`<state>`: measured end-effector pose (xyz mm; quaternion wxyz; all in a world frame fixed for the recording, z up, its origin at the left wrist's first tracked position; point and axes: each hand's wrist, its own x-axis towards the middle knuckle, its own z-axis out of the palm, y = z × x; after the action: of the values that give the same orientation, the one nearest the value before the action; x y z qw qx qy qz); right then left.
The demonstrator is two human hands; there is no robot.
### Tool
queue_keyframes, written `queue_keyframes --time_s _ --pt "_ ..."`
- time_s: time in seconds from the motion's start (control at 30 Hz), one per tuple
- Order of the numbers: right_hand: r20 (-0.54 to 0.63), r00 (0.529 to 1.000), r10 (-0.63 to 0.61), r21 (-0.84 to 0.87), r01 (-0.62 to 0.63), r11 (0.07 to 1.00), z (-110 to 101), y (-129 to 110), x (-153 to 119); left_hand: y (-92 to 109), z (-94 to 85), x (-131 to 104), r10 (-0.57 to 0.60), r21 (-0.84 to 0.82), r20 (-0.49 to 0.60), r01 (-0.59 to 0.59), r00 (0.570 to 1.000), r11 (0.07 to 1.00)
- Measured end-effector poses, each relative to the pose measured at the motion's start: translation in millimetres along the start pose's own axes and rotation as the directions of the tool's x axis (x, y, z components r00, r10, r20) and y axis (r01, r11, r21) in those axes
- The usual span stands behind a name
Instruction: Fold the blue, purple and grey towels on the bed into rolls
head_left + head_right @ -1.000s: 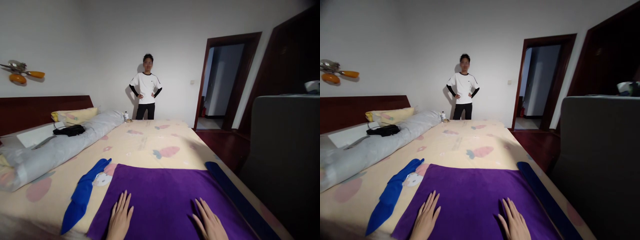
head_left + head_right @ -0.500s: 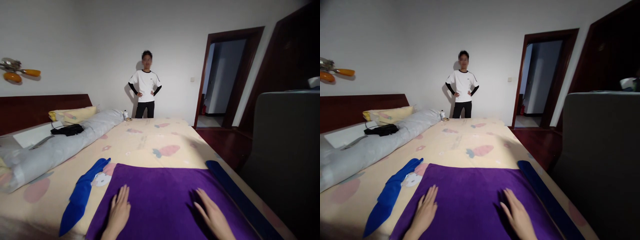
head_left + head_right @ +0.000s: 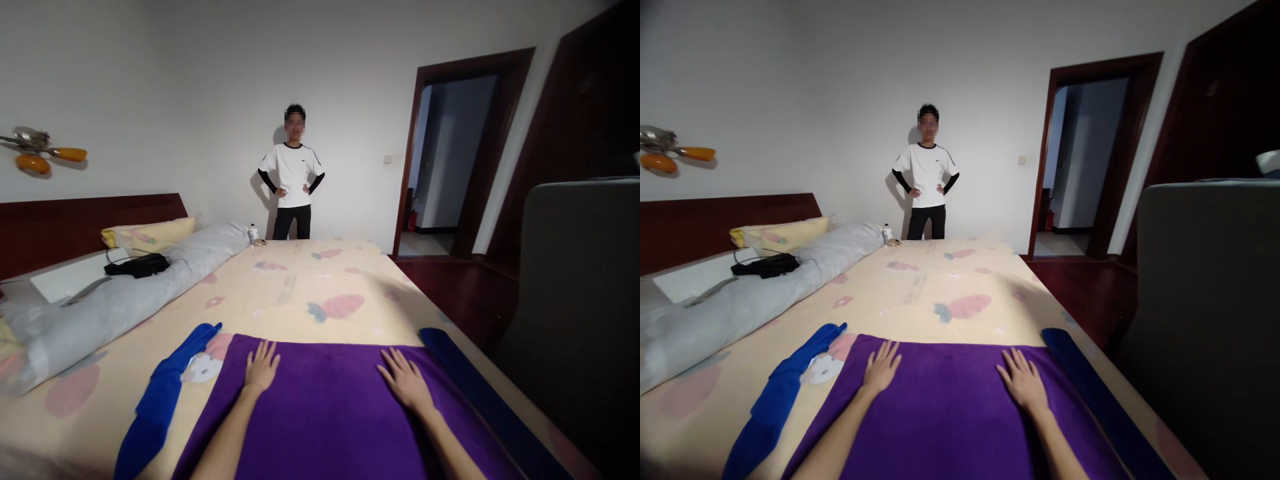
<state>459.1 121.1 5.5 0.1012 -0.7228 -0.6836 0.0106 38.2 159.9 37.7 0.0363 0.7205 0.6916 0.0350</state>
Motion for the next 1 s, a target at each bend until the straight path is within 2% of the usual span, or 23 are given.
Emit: queue_keyframes --time_s 0.07,0.13,0.2,0.3,0.43,0.5,0.57,0.67,0.73,0.77,0.87,1.0 --pt "-0.014 0.995 0.095 -0.039 -0.096 0.995 1.3 38.6 3.3 -39.6 -8.6 2.3 -0.082 0.012 0.004 0.082 0.997 0.997" --pt "-0.048 0.989 0.143 -0.041 -0.145 0.989 2.5 61.9 4.3 -67.1 -12.7 1.3 -0.122 0.018 0.005 0.122 0.993 0.992" --pt "-0.073 0.984 0.165 -0.031 -0.168 0.985 3.6 70.6 3.9 -80.9 -14.0 -0.3 -0.133 0.031 0.004 0.133 0.991 0.991" --pt "-0.069 0.982 0.173 -0.031 -0.176 0.984 4.7 69.5 3.3 -80.4 -15.6 -1.0 -0.145 0.097 -0.017 0.146 0.989 0.985" --pt "-0.144 0.978 0.151 -0.069 -0.162 0.984 4.0 61.7 3.3 -51.5 -18.0 -4.4 -0.146 0.156 -0.075 0.156 0.986 0.975" --pt "-0.238 0.962 0.135 -0.100 -0.163 0.982 2.3 51.4 0.6 -25.3 -14.3 -13.2 -0.100 0.161 -0.085 0.113 0.991 0.980" --pt "-0.292 0.952 0.094 -0.101 -0.128 0.987 0.6 33.9 -7.0 6.1 -5.3 -28.8 0.000 0.141 -0.072 0.010 0.997 0.990" --pt "-0.221 0.975 -0.020 -0.020 0.015 1.000 0.6 2.2 -30.5 48.1 12.7 -61.1 0.192 0.047 -0.055 -0.190 0.980 0.981" --pt "-0.145 0.984 -0.104 0.051 0.112 0.992 3.2 -10.9 -53.2 61.2 21.9 -83.2 0.267 -0.015 -0.059 -0.268 0.962 0.963" --pt "-0.123 0.983 -0.137 0.075 0.146 0.986 5.0 -12.1 -65.7 61.6 24.5 -93.3 0.276 -0.031 -0.063 -0.278 0.959 0.960" --pt "-0.139 0.977 -0.159 0.082 0.172 0.982 10.7 8.7 -103.0 38.4 24.1 -118.7 0.219 -0.027 -0.073 -0.221 0.973 0.975" --pt "-0.251 0.958 -0.138 0.061 0.158 0.986 15.8 71.1 -143.5 -27.7 16.9 -146.2 -0.014 0.056 -0.066 0.018 0.998 0.998"
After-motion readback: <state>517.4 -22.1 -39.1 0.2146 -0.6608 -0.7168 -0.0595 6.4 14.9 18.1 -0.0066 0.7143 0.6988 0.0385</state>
